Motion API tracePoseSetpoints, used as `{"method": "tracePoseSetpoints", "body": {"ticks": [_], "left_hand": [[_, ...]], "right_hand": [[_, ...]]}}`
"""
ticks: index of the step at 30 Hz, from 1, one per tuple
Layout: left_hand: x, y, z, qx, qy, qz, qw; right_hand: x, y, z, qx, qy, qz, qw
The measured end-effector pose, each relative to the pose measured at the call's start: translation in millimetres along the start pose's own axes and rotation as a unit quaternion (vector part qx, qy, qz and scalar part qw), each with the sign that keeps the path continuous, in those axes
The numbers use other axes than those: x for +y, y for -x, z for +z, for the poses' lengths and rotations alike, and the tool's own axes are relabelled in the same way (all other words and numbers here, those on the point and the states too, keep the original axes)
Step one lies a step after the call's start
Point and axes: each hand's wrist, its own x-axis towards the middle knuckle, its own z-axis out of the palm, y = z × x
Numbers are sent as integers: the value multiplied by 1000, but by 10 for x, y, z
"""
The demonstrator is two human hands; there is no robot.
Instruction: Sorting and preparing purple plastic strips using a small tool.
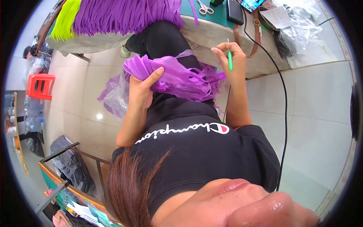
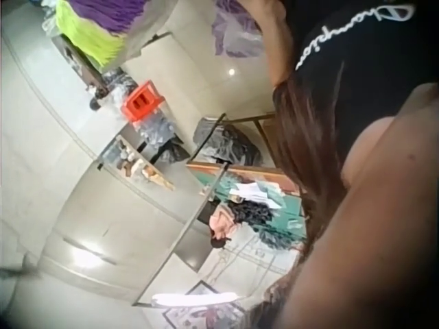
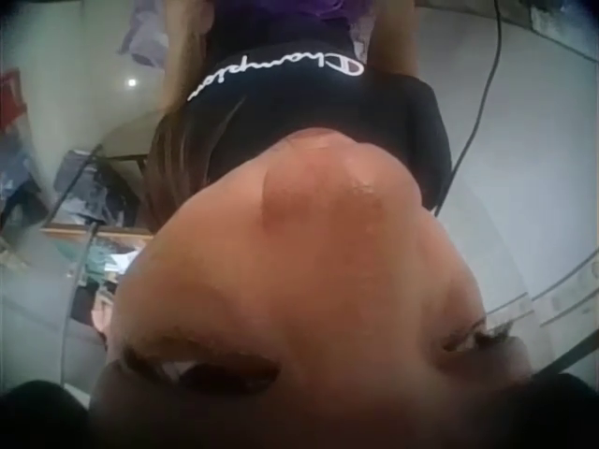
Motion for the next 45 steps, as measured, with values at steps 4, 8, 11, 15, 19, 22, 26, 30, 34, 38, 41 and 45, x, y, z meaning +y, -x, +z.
{"method": "tracePoseSetpoints", "body": {"ticks": [4,8,11,15,19,22,26,30,34,38,41,45], "left_hand": [[-33,-4,22,5,22,-7,1000],[3,25,63,15,1,16,1000],[-7,19,24,-8,-11,26,1000],[-4,24,47,-25,0,29,999],[2,46,17,-24,-2,22,999],[1,49,11,-25,4,30,999],[-22,36,-4,-20,-13,39,999],[-18,35,11,-35,-72,41,996],[149,65,50,-174,-34,-135,975],[176,96,-63,-353,-61,-178,917],[148,70,-120,-262,-58,-189,945],[51,66,2,-53,37,-109,992]], "right_hand": [[-247,103,16,-107,-310,91,940],[-540,153,231,-235,-402,2,885],[-589,194,414,-248,-442,-18,862],[-562,242,483,-271,-460,35,845],[-579,263,529,-262,-457,37,849],[-577,273,543,-267,-449,40,852],[-583,272,556,-263,-475,63,837],[-524,243,568,-179,-290,-104,934],[-211,-83,614,-5,-237,-75,969],[66,-541,478,-21,-300,169,939],[70,-586,437,-91,-397,276,870],[-53,-366,299,-450,-592,232,627]]}}
